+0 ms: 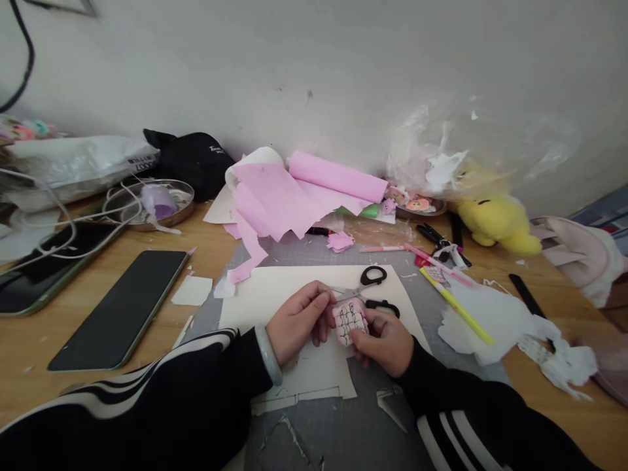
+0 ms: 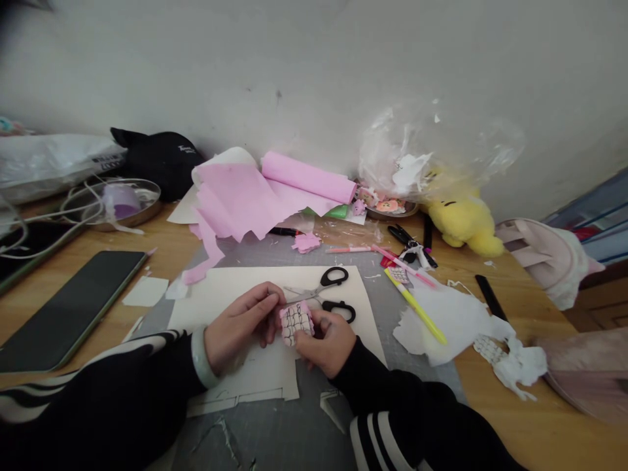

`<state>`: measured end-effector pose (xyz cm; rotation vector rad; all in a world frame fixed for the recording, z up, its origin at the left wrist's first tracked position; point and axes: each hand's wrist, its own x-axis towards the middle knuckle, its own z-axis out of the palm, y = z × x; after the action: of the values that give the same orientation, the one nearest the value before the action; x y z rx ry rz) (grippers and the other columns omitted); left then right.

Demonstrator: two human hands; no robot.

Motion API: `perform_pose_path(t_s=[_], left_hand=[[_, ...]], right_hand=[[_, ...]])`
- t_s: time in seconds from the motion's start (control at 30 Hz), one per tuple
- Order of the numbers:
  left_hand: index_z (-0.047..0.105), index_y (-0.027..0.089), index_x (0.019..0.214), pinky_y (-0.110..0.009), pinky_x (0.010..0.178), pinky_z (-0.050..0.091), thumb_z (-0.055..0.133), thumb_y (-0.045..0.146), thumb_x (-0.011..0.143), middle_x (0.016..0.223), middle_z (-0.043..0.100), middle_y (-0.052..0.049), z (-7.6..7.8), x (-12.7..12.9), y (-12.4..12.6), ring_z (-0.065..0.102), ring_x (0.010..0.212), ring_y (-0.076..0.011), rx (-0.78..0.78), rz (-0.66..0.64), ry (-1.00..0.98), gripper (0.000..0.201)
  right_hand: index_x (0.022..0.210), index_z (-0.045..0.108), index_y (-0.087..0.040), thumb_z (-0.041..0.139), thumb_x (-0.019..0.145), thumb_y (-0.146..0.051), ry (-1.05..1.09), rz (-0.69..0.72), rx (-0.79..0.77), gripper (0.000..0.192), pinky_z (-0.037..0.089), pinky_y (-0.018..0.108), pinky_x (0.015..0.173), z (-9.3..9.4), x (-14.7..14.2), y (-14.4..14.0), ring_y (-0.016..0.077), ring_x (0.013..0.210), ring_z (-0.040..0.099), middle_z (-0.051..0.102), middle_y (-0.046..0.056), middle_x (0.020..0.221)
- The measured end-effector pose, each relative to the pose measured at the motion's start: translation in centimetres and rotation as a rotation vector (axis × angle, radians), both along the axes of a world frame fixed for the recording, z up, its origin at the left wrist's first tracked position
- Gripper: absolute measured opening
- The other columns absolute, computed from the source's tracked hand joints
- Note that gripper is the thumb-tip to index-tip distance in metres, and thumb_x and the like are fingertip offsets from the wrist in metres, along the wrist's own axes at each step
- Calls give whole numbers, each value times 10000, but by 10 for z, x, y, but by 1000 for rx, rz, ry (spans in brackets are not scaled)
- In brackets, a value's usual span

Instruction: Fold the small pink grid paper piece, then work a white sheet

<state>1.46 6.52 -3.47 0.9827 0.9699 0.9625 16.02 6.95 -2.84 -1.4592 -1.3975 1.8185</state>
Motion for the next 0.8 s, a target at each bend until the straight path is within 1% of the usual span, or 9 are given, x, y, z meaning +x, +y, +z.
perform_pose_path(t_s=[0.07, 0.23, 0.47, 0.8], left_hand=[[429, 155, 743, -152, 325, 310, 388, 291, 766, 506, 461, 55, -2, 0, 1, 413, 357, -50, -17, -7, -8, 144], [464, 136, 691, -147, 332, 292, 465, 298, 719, 474, 452, 53, -1, 0, 0, 402, 364, -44, -38, -29, 5, 164], [468, 132, 637, -154, 353, 290, 457, 318, 724, 464, 462, 47, 3, -1, -1, 396, 370, -43, -21, -63, 11, 206], [459, 141, 643, -164, 356, 282, 460, 342, 723, 471, 462, 46, 4, -1, -1, 396, 376, -49, -11, -62, 8, 217]], right_hand=[[612, 467, -142, 506, 518, -274, 1, 1, 3, 167, 326, 154, 288, 0, 0, 0, 31, 298, 373, 437, -74, 378], [635, 484, -139, 502, 520, -272, 9, 7, 8, 176, 326, 154, 287, 0, 0, 0, 32, 307, 381, 440, -69, 397], [624, 468, -144, 497, 522, -276, -13, 5, 6, 170, 325, 159, 287, 1, 0, 0, 37, 297, 375, 436, -72, 381], [630, 473, -147, 492, 525, -267, -26, 15, 0, 161, 326, 152, 289, -1, 0, 0, 33, 301, 373, 428, -78, 376]])
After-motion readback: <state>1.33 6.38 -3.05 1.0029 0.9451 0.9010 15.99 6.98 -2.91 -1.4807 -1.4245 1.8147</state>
